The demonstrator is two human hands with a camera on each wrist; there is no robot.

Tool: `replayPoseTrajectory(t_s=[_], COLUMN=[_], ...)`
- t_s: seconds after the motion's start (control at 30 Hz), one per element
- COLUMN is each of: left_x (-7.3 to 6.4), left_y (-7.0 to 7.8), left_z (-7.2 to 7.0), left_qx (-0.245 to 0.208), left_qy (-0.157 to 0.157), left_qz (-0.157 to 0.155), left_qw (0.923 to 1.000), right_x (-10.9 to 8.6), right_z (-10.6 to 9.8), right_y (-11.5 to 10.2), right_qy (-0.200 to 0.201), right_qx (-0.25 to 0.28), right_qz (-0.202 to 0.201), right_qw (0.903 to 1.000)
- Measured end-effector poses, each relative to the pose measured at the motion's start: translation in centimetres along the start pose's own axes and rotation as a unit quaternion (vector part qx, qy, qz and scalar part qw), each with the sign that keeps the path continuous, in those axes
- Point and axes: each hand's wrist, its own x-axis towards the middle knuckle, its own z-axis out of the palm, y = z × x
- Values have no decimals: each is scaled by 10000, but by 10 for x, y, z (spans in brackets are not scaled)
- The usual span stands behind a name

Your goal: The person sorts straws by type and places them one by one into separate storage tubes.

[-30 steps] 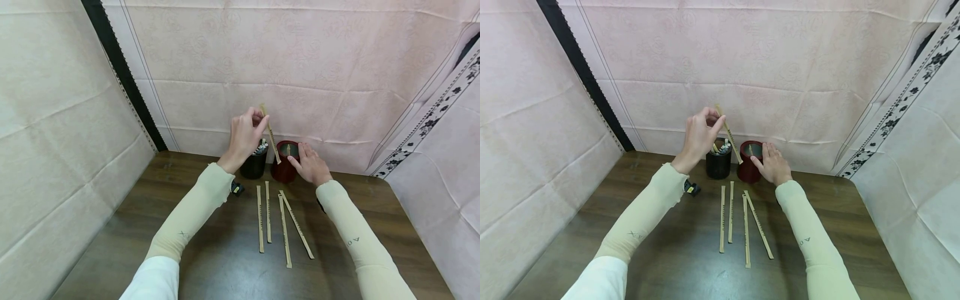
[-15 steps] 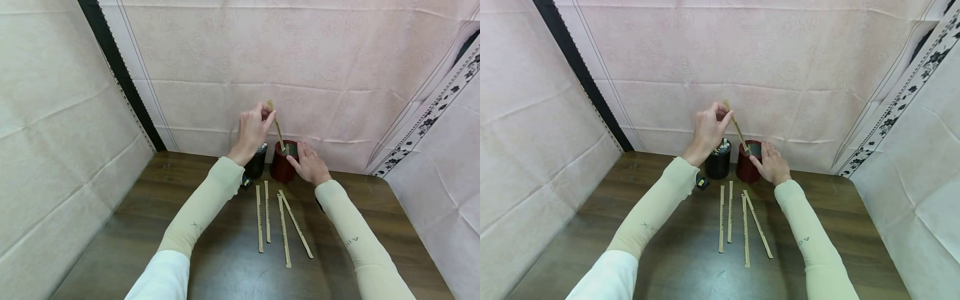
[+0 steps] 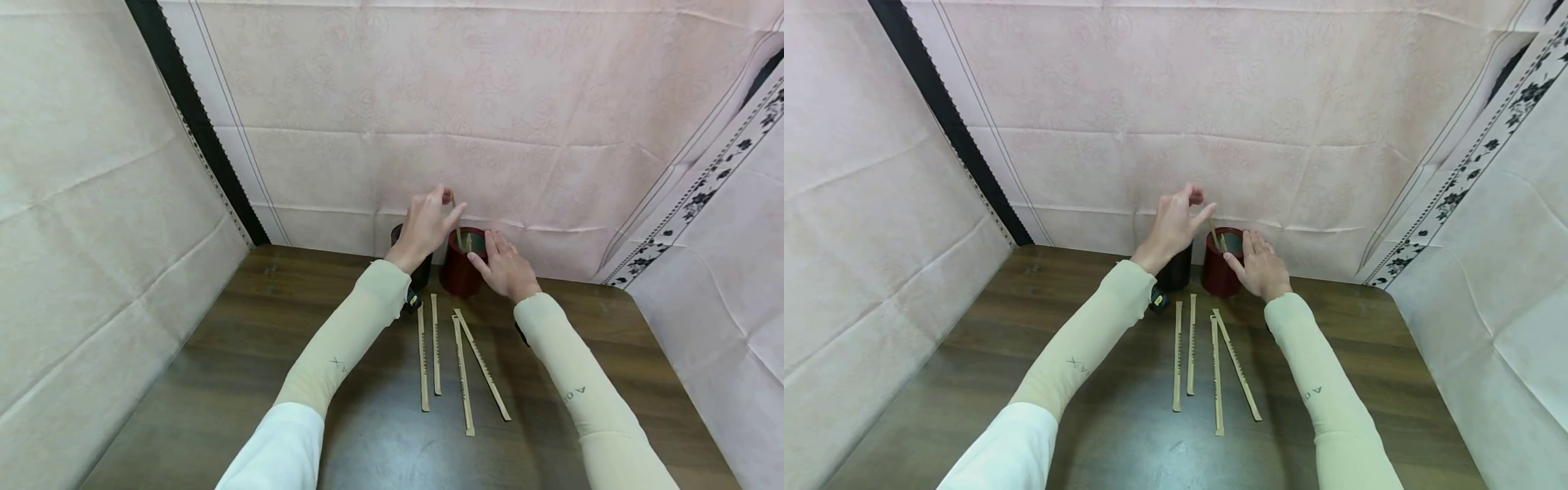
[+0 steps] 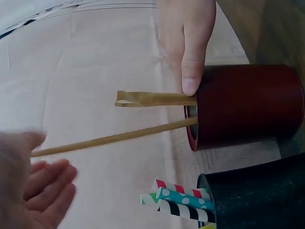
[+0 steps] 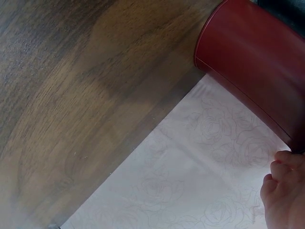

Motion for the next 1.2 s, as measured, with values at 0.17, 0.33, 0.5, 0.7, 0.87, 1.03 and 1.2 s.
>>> replayPoseTrajectory(t_s=[0.17,0.33,0.5,0.7,0.87,1.03,1.2], left_x=[-6,-12,-24,-42,-55,-69,-82], left_y=[0,0,-3,-8,-12,-20,-32], left_z=[-5,-20,-34,-45,-47,-46,-40], left_qx=[-69,-111,-11,405,665,841,929], left_qy=[-338,-240,-311,-410,-636,-1065,-1486], left_qz=[-245,-243,-276,-282,-292,-506,-745], left_qw=[9991,9994,9991,9979,9953,9895,9817], right_x=[0,-1,-1,0,1,0,-1], right_z=[0,0,0,-1,-2,-2,-2], right_y=[0,0,1,1,1,0,-2], right_qy=[13,1,-1,16,10,33,46], right_qx=[-7,45,95,145,139,128,126], right_qz=[6,2,-17,-27,-22,-29,-44], right_qw=[10000,10000,10000,9999,9999,9999,9999])
